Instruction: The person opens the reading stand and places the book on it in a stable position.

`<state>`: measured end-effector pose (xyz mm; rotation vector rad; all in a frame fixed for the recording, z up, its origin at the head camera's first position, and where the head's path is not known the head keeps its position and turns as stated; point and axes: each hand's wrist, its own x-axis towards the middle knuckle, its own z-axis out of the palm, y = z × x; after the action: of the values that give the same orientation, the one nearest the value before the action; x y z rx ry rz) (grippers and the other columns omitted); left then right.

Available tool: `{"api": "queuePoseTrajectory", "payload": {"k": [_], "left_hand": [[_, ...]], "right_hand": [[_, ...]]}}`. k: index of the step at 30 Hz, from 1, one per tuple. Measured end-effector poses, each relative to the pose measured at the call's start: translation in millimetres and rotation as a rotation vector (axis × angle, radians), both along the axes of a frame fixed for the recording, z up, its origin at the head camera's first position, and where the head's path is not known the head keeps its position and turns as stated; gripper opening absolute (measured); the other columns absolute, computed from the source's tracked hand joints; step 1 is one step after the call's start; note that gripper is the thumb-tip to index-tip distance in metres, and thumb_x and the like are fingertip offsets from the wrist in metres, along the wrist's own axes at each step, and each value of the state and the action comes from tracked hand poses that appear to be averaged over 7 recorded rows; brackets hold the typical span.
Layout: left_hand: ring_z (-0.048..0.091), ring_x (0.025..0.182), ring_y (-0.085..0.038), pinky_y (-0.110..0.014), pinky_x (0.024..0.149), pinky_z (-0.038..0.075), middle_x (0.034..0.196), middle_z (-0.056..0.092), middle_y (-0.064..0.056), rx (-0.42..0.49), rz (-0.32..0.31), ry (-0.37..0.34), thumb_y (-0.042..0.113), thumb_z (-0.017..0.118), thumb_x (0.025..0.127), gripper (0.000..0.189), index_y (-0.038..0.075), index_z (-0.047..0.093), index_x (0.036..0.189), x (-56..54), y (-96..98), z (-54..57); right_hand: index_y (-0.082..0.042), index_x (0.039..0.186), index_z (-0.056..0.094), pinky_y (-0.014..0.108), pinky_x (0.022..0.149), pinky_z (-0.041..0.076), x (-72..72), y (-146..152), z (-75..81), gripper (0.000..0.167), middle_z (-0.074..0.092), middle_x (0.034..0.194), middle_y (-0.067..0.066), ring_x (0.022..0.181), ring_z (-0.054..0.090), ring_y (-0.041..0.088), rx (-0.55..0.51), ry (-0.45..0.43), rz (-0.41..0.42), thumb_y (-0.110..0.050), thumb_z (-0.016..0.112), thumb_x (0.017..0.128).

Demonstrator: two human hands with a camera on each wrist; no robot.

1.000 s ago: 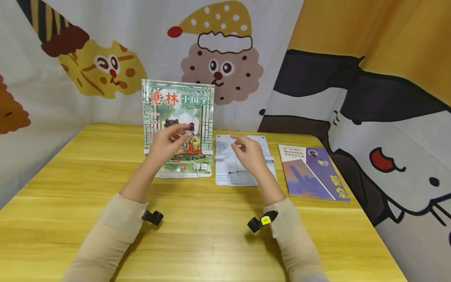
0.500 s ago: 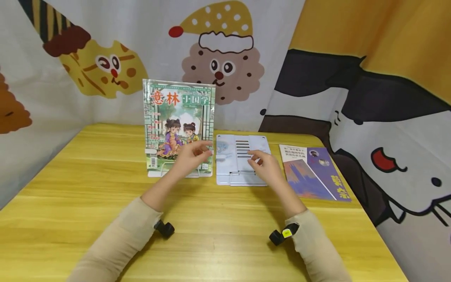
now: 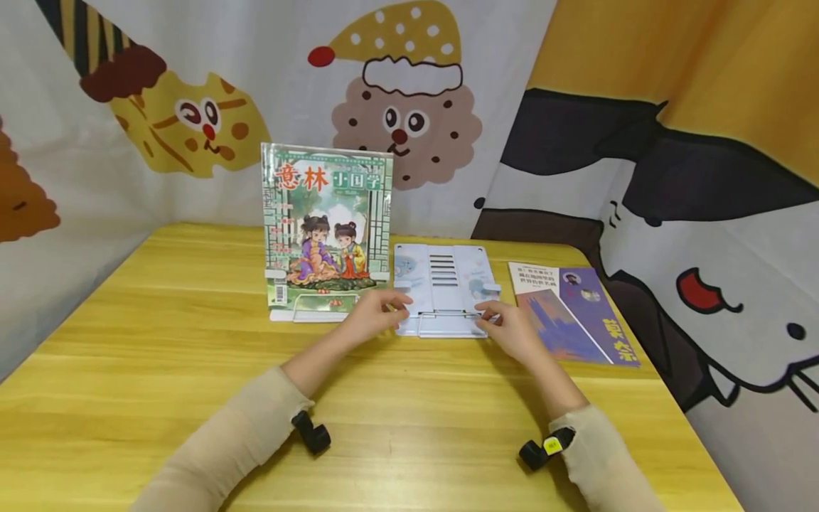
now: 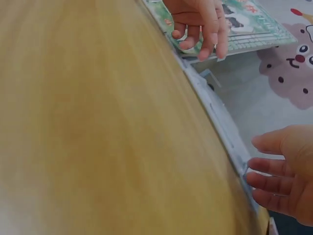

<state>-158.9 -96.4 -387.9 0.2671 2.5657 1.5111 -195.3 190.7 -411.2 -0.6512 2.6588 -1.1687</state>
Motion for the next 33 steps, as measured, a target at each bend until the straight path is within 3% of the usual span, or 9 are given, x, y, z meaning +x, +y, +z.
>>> {"api": "queuePoseTrajectory", "payload": {"k": [5, 14, 21, 33], "left_hand": [[0.062, 0.059, -0.012, -0.024, 0.056, 0.051, 0.086, 0.069, -0.01, -0.042, 0.0, -0.025, 0.006, 0.067, 0.085, 0.023, -0.001, 0.07, 0.107, 1.7, 10.0, -5.9], [0.063, 0.078, -0.012, -0.025, 0.076, 0.049, 0.083, 0.07, 0.0, -0.154, 0.019, -0.021, 0.008, 0.073, 0.079, 0.026, 0.004, 0.073, 0.105, 4.2, 23.8, -11.8], [0.06, 0.073, -0.007, -0.021, 0.071, 0.046, 0.077, 0.067, 0.007, -0.319, 0.01, 0.05, 0.009, 0.077, 0.075, 0.027, 0.01, 0.076, 0.101, 2.6, 28.9, -15.1], [0.06, 0.071, -0.01, -0.021, 0.073, 0.048, 0.072, 0.067, 0.003, -0.242, 0.019, 0.05, -0.004, 0.071, 0.07, 0.034, 0.003, 0.075, 0.102, 1.8, 32.5, -14.5]], "right_hand": [[0.002, 0.112, 0.067, 0.028, 0.051, 0.047, 4.2, 4.5, -6.1, 0.025, 0.066, 0.084, 0.009, 0.06, 0.058, 0.016, -0.014, -0.026, -0.005, -0.006, 0.068, 0.088], [0.005, 0.113, 0.066, 0.027, 0.057, 0.044, 7.6, 4.6, -12.2, 0.026, 0.064, 0.085, 0.01, 0.067, 0.056, 0.018, -0.013, -0.018, -0.057, -0.001, 0.068, 0.087], [0.004, 0.113, 0.067, 0.026, 0.056, 0.042, 8.9, 5.5, -19.8, 0.027, 0.062, 0.082, 0.009, 0.065, 0.052, 0.018, -0.026, -0.001, -0.089, 0.003, 0.067, 0.086], [0.008, 0.111, 0.065, 0.023, 0.059, 0.044, 11.7, 9.6, -23.1, 0.028, 0.062, 0.083, 0.012, 0.069, 0.054, 0.018, -0.111, -0.084, -0.086, 0.01, 0.065, 0.084]]}}
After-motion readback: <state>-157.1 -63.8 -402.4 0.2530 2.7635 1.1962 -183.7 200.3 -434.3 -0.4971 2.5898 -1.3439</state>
